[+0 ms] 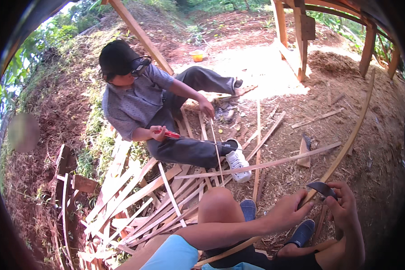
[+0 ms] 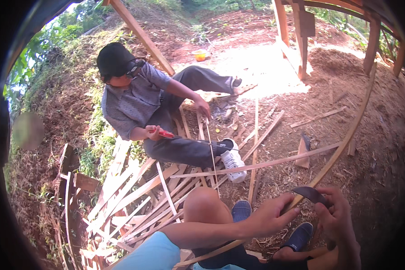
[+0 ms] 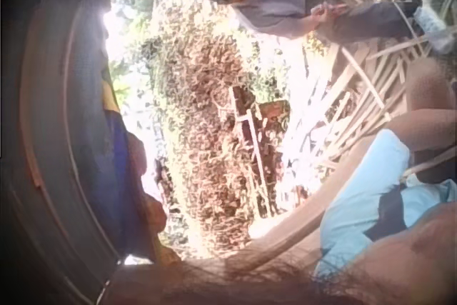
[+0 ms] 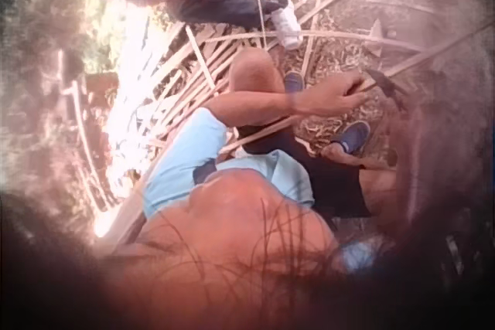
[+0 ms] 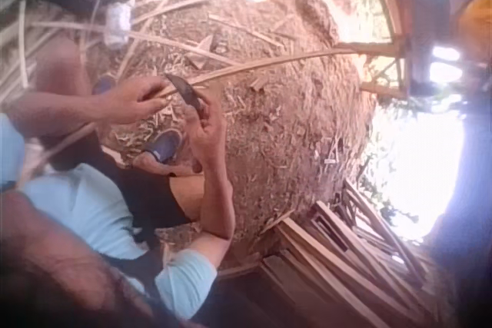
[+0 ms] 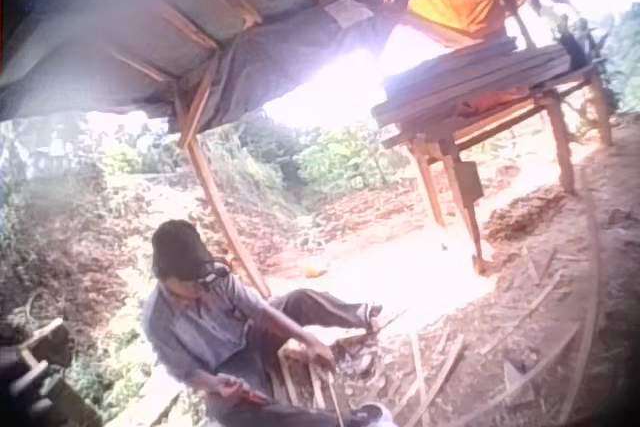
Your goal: The person sits on the ground and uses a knife to shave thin strips from a long wooden stick. They hold the stick vertically and repeatedly scrape the blade along its length to remove bark and smooth the surface. A second person is visible in the background also working with wood.
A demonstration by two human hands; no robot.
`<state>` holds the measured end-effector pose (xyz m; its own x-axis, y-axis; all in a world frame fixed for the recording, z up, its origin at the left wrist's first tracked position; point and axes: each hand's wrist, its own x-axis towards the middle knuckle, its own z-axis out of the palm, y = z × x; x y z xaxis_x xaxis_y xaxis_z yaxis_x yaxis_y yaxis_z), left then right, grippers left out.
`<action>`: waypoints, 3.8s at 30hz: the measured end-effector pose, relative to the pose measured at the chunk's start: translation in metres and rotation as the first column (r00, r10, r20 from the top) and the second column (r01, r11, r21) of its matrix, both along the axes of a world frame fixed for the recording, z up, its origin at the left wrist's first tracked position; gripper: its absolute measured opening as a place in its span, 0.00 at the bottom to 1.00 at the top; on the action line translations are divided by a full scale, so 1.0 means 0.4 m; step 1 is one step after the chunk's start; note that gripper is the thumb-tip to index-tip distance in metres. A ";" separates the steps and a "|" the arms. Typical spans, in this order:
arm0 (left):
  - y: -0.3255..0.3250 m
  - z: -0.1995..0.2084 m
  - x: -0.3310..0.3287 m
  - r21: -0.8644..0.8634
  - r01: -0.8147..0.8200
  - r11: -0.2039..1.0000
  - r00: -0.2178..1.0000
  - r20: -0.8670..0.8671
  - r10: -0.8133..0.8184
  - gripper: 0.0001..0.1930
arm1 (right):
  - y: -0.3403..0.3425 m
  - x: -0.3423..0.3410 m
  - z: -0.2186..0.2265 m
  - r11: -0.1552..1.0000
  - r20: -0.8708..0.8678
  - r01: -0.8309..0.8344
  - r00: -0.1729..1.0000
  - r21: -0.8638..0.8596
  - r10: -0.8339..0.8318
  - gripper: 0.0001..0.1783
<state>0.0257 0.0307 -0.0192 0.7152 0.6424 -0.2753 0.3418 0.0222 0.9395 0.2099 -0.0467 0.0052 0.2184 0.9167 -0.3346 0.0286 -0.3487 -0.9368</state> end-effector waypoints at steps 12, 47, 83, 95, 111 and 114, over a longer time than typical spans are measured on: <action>0.003 -0.056 -0.001 0.004 -0.001 1.000 0.999 0.048 0.001 0.15 | 0.009 -0.031 -0.074 0.944 0.289 -0.280 0.931 0.173 0.224 0.21; 0.036 0.042 -0.008 -0.383 -0.118 0.916 0.976 0.128 0.179 0.20 | 0.019 -0.017 -0.010 0.873 0.473 -0.239 0.881 0.425 0.011 0.23; 0.017 -0.032 -0.017 -0.202 0.000 0.979 0.986 0.162 0.033 0.19 | -0.005 -0.044 -0.030 0.871 0.603 -0.332 0.796 0.362 0.052 0.17; 0.002 -0.050 -0.012 -0.191 -0.023 0.981 0.969 0.237 0.069 0.19 | -0.014 -0.058 -0.023 0.847 0.725 -0.392 0.689 0.360 0.011 0.18; 0.003 -0.067 -0.018 -0.037 -0.001 0.999 0.968 0.252 0.010 0.16 | -0.004 -0.059 -0.037 0.811 0.571 -0.458 0.798 0.365 0.193 0.20; 0.003 -0.048 -0.020 -0.032 -0.001 0.999 0.974 0.225 0.008 0.16 | -0.005 -0.062 -0.037 0.818 0.542 -0.443 0.817 0.368 0.198 0.20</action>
<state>0.0178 0.0320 -0.0384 0.7582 0.6393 -0.1280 0.1214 0.0544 0.9911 0.1852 -0.0486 -0.0096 -0.1036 0.9737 0.2028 0.5244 0.2268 -0.8207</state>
